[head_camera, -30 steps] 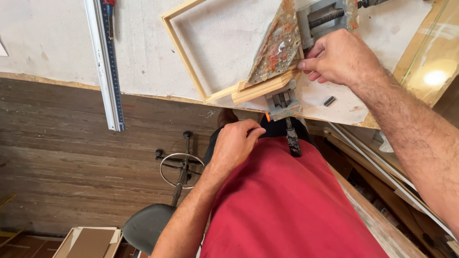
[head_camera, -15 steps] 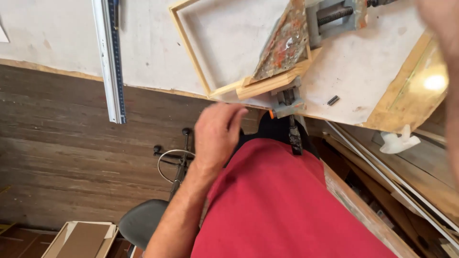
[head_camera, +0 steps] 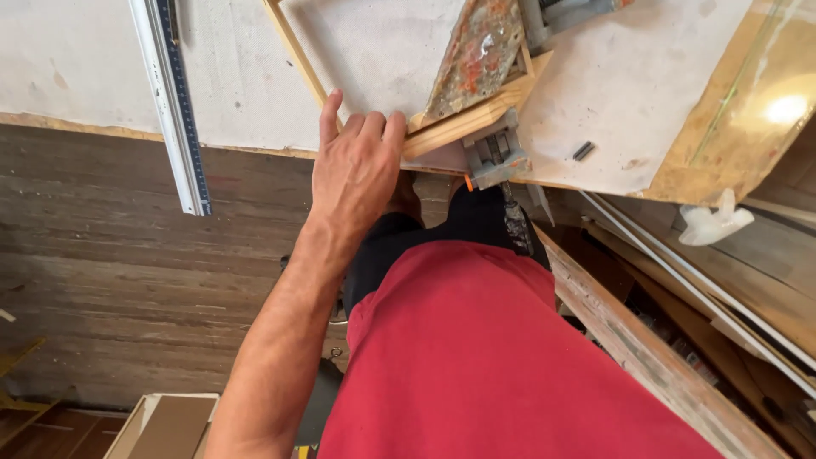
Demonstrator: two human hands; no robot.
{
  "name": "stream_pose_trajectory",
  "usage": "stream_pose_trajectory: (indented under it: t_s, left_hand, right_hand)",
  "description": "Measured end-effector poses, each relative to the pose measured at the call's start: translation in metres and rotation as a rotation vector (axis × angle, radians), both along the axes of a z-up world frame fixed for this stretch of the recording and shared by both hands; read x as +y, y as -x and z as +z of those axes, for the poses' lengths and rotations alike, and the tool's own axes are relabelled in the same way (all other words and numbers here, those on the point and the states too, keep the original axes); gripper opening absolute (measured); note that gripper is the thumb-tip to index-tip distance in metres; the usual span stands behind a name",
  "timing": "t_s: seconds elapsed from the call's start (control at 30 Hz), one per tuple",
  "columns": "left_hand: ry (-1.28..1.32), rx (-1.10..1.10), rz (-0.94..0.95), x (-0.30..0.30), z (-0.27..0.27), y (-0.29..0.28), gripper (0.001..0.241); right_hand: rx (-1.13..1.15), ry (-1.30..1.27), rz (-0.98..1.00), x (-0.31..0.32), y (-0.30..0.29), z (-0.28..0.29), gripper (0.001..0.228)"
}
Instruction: Assembling a wooden frame by gluing and nailing the corners while held in a corner clamp.
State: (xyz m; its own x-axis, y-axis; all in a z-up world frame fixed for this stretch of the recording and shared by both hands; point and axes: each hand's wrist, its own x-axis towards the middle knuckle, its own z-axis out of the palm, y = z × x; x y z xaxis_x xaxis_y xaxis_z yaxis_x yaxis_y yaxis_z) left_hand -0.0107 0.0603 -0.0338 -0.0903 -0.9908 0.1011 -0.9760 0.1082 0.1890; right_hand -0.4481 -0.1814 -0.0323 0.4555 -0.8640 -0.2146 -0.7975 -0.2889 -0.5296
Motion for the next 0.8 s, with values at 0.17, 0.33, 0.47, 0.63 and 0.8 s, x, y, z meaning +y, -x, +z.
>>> stream_pose_trajectory:
  t_s: [0.17,0.33,0.47,0.63,0.8]
  left_hand:
    - [0.048,0.077,-0.056,0.001,-0.008,-0.008,0.013]
    - [0.008,0.143,-0.079,0.006,-0.021,-0.013,0.016]
    - [-0.011,0.151,-0.081,0.007,-0.022,-0.013,0.016]
    - [-0.014,0.164,-0.087,0.006,-0.017,-0.014,0.017]
    - [-0.011,0.148,-0.100,0.006,-0.019,-0.013,0.017]
  right_hand:
    - [-0.012,0.127,0.035,0.087,-0.100,0.073,0.041]
    - [-0.055,-0.084,-0.121,0.196,-0.146,0.100,0.054]
    - [-0.107,-0.069,-0.137,0.212,-0.125,0.058,0.048]
    - [-0.187,0.044,-0.110,0.206,-0.129,0.053,0.045]
    - [-0.115,-0.070,-0.091,0.198,-0.149,0.074,0.047]
